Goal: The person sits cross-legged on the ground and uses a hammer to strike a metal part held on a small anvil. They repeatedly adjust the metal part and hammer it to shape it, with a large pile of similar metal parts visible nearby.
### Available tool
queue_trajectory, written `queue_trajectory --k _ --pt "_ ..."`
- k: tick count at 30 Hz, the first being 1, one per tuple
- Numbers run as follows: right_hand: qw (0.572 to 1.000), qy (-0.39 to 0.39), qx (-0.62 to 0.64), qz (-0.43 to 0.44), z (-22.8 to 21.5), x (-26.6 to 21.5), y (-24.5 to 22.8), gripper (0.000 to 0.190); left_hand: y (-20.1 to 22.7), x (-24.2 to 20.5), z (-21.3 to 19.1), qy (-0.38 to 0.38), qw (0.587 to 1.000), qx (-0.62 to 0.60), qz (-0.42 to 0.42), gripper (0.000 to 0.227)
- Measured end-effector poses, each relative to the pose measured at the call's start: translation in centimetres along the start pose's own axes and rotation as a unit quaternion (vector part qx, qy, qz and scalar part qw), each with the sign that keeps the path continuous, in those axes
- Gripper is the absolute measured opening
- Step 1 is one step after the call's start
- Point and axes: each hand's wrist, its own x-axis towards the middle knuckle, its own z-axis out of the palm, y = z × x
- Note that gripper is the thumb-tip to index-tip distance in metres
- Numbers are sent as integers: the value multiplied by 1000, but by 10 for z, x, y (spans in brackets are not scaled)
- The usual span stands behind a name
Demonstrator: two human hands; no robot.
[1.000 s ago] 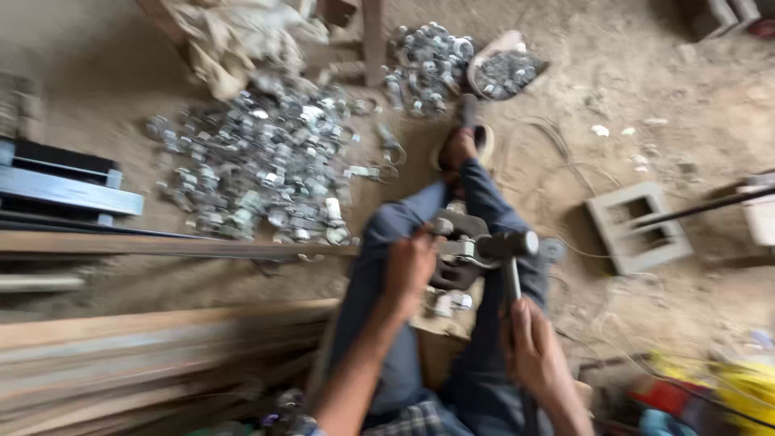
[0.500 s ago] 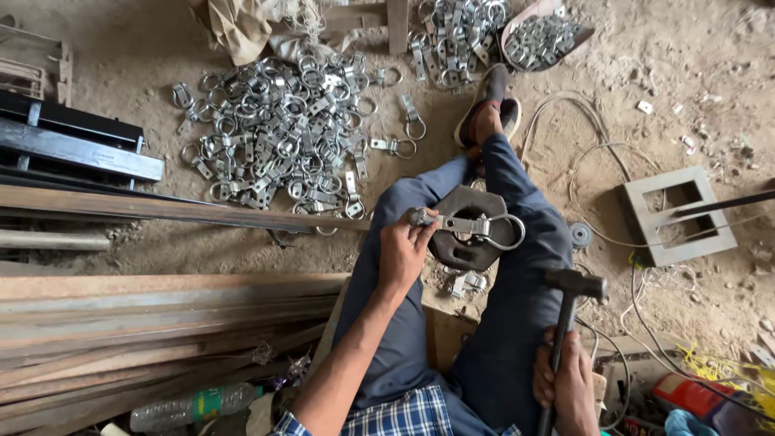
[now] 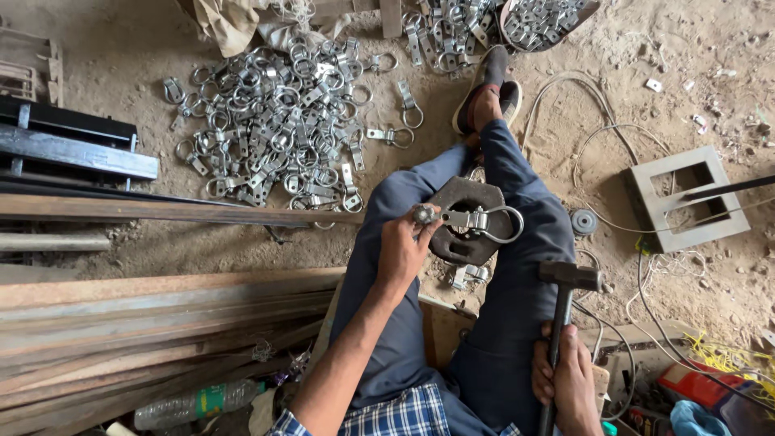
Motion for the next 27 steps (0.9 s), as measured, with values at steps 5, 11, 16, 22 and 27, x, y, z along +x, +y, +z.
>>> queue_trajectory --k 5,11,16,22,27 --pt "991 55 -115 -30 7 -7 -4 48 -11 -2 10 -30 992 113 34 26" --pt "950 38 -294 -95 56 -24 -35 40 -10 2 7 -69 986 147 -41 26" --pt "859 -25 -378 -345 82 -58 -108 32 -5 4 5 -44 991 118 43 31" --pt "733 -104 -270 -616 96 -28 -109 33 -2 3 9 -54 992 112 -7 31" --pt "821 -43 -467 -326 96 -5 -62 27 -8 7 2 -41 994 102 17 26"
